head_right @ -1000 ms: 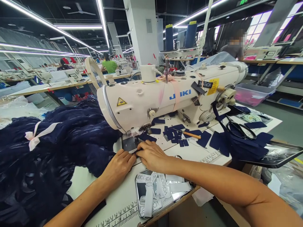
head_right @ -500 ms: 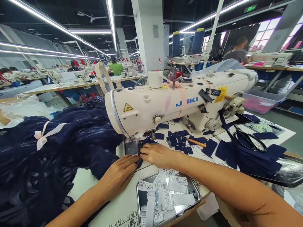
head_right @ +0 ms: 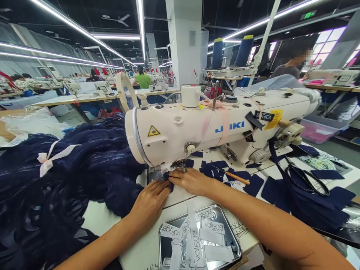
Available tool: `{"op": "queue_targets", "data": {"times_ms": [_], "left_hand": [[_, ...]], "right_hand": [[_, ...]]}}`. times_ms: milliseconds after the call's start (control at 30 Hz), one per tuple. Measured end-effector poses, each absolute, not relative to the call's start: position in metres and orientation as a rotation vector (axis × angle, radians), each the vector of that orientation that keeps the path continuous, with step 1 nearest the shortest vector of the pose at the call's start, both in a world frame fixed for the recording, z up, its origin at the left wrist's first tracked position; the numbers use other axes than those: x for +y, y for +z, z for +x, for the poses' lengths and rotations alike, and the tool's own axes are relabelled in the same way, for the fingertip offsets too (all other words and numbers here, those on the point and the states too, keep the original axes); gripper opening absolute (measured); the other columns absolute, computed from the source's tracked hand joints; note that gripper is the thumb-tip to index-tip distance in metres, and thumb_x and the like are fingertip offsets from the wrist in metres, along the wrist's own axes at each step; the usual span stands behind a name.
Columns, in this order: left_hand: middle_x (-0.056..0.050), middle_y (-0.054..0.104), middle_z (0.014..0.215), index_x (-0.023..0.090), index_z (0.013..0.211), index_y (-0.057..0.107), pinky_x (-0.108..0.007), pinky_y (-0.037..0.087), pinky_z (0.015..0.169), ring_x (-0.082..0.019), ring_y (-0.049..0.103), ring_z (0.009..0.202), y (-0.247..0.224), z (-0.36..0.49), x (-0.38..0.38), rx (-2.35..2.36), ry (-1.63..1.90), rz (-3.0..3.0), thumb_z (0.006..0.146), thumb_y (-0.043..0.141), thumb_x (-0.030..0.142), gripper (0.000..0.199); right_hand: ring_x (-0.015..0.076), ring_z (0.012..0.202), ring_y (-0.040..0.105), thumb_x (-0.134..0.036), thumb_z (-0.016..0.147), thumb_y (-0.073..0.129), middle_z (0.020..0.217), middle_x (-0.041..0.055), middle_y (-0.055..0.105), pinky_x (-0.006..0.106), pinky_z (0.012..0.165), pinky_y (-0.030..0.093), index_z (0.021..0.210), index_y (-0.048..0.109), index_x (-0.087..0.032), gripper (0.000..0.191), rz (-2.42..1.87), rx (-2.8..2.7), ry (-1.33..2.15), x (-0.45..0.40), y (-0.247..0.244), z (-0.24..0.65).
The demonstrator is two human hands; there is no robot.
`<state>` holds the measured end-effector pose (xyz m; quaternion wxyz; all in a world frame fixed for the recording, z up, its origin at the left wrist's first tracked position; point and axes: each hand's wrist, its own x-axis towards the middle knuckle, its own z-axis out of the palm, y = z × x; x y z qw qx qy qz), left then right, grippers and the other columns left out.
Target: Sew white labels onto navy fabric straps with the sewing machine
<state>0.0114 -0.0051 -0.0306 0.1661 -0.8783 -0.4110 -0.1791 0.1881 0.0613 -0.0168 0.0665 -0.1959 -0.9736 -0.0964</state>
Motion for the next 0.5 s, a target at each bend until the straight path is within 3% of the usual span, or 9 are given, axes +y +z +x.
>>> {"op": "queue_targets", "data": {"times_ms": [167,500], "left_hand": [[-0.01,0.065,0.086,0.012,0.076,0.056,-0.034,0.047,0.079,-0.019,0.06,0.082,-0.0329,0.0151,-0.0028,-1.16,-0.506,-2.45,0.073,0.042,0.001,0.019],[-0.009,0.066,0.079,0.013,0.071,0.058,-0.033,0.045,0.078,-0.019,0.062,0.073,-0.0326,0.0213,0.0044,-1.158,-0.514,-2.336,0.072,0.044,0.002,0.018]], "right_hand": [[0.0202,0.105,0.051,-0.004,0.081,0.043,0.118,0.0128,0.053,0.031,0.081,0.048,0.116,0.051,-0.009,0.036,-0.556,-2.881,-0.302,0.0623,-0.0194,0.1885],[0.0179,0.094,0.058,-0.007,0.083,0.042,0.113,0.0109,0.057,0.03,0.079,0.048,0.112,0.054,-0.011,0.031,-0.555,-2.782,-0.37,0.0675,-0.0267,0.1876]]}}
